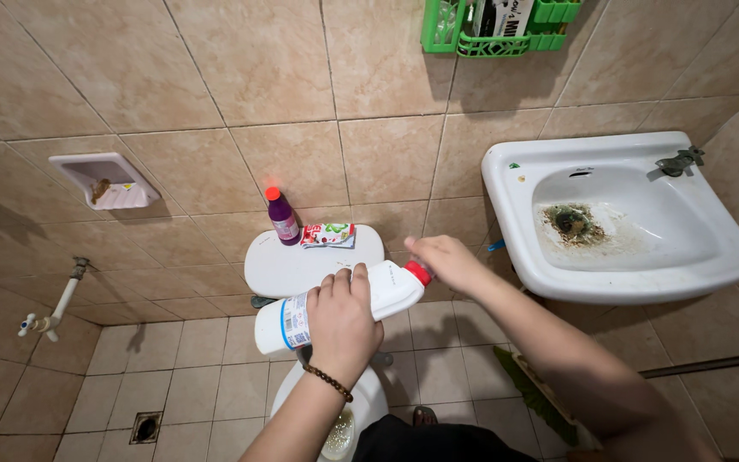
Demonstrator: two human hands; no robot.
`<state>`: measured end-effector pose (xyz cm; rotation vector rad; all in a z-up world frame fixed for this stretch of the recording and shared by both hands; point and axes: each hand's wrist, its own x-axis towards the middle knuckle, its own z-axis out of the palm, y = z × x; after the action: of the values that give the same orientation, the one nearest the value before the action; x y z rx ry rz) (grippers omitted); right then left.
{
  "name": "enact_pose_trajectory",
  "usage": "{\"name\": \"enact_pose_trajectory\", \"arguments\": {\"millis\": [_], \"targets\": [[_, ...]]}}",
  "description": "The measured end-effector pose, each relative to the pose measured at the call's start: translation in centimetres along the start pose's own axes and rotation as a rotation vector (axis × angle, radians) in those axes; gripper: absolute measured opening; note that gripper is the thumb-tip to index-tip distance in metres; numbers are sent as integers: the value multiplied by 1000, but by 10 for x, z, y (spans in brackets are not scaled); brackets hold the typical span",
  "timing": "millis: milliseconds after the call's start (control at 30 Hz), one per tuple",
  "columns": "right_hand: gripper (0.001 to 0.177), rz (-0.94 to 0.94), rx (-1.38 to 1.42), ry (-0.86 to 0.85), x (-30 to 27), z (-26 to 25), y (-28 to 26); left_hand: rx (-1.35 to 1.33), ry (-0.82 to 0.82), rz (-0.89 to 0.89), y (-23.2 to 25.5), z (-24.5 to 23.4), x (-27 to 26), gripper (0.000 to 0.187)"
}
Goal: The person pours a purple liquid into a white bottle, then adds water from a metal pitcher into the same bottle. They then pour the purple liquid directly into the toilet bowl and place the bottles on the toilet tank.
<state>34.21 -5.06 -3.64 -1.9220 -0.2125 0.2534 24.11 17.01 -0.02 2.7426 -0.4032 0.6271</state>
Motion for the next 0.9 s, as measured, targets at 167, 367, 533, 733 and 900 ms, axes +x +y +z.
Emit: {"name": "enact_pose_trajectory", "arguments": {"millis": [167, 367, 533, 733, 900], "targets": [[71, 152, -164, 38, -3, -5, -19, 33, 130, -41, -3, 1, -10, 75], [62, 50, -320, 139, -35, 18, -57, -1, 192, -38, -3, -5, -23, 72], [36, -368, -234, 218, -52, 31, -67, -325, 37, -94, 2, -16, -32, 70], [32, -442, -173, 245, -71, 40, -59, -585, -190, -154, 7, -21, -46, 62], [40, -420, 80, 155, -79, 41, -31, -994, -402, -263, 2, 4, -56, 68]]}}
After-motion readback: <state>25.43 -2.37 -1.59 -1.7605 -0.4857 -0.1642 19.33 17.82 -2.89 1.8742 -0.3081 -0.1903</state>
